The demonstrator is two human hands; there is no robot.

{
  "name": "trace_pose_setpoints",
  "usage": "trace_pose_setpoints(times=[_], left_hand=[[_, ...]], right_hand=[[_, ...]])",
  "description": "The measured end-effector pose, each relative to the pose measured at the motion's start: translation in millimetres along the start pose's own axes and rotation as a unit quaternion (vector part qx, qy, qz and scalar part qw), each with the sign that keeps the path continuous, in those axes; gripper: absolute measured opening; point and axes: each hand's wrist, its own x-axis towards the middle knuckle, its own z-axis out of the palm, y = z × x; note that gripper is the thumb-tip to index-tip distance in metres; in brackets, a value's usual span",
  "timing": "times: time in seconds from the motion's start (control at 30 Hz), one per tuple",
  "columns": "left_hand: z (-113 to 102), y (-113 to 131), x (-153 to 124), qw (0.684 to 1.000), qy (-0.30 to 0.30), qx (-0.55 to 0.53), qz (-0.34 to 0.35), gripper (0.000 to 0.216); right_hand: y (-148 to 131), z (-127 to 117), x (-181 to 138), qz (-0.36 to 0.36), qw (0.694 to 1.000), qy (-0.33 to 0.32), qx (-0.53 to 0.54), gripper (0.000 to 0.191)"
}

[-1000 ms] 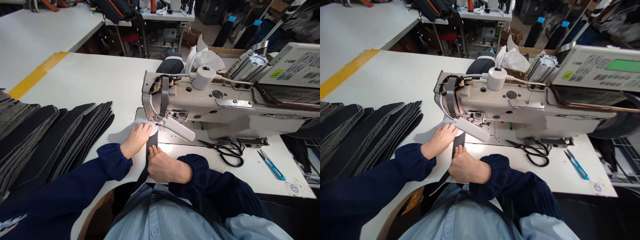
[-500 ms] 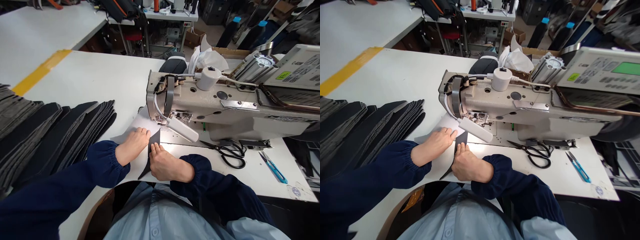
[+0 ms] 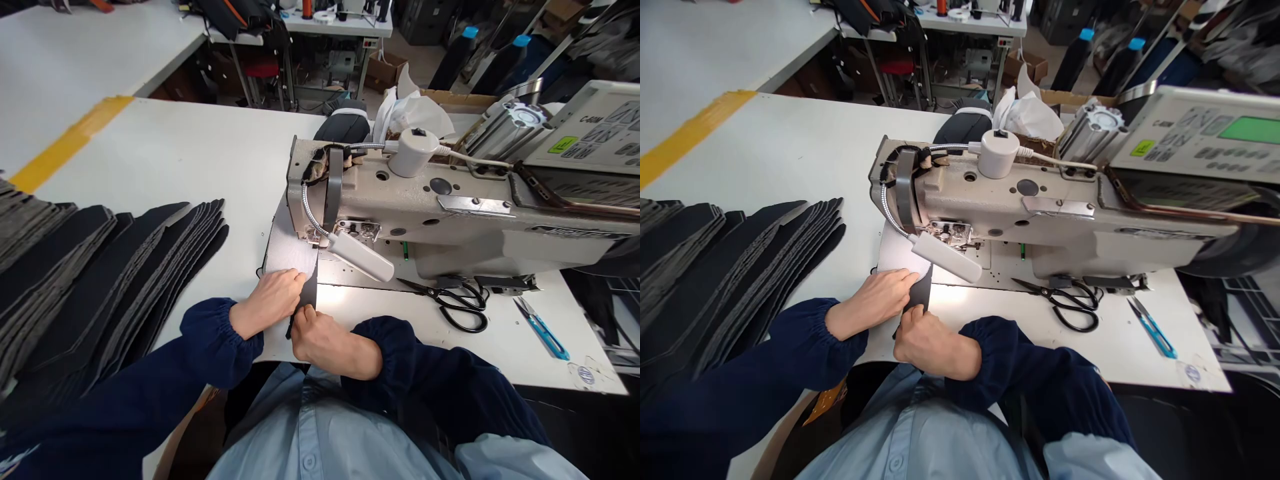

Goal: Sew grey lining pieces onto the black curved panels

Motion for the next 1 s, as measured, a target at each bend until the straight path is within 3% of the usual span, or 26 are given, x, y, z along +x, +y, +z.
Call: trace_pose_setpoints(times=[0.17,0.33,0.47,0.6,0.8,1.0], left_hand=[[20.1,-2.2,3.2,0.997,0.051,-0.055,0.001,0.030],[40.5,-7.8,-1.5,0.974,0.169,-0.152,0.016,0.040],[53.8,-12.1,-3.7,0.951,0.236,-0.192,0.052,0.038],[60.2,-15.3,0.0,0.937,0.269,-0.206,0.089,0.034],[64.2,-25.0,10.4,0.932,0.301,-0.190,0.066,0.034],[61.3,-34.4,24.1,0.927,0.318,-0.171,0.097,0.035]], right_hand=[[-3.3,8.2,-1.4,0.015,1.000,0.020,-0.013,0.022],[-6.3,12.5,-2.4,-0.010,1.000,0.023,-0.001,0.020],[-10.3,24.6,-1.4,-0.011,0.997,0.075,-0.034,0.022],[-12.7,41.7,2.6,0.032,0.993,0.107,-0.036,0.028],[-6.2,54.2,10.3,0.055,0.984,0.155,-0.070,0.033],[5.2,63.3,16.8,0.100,0.983,0.151,-0.032,0.040]])
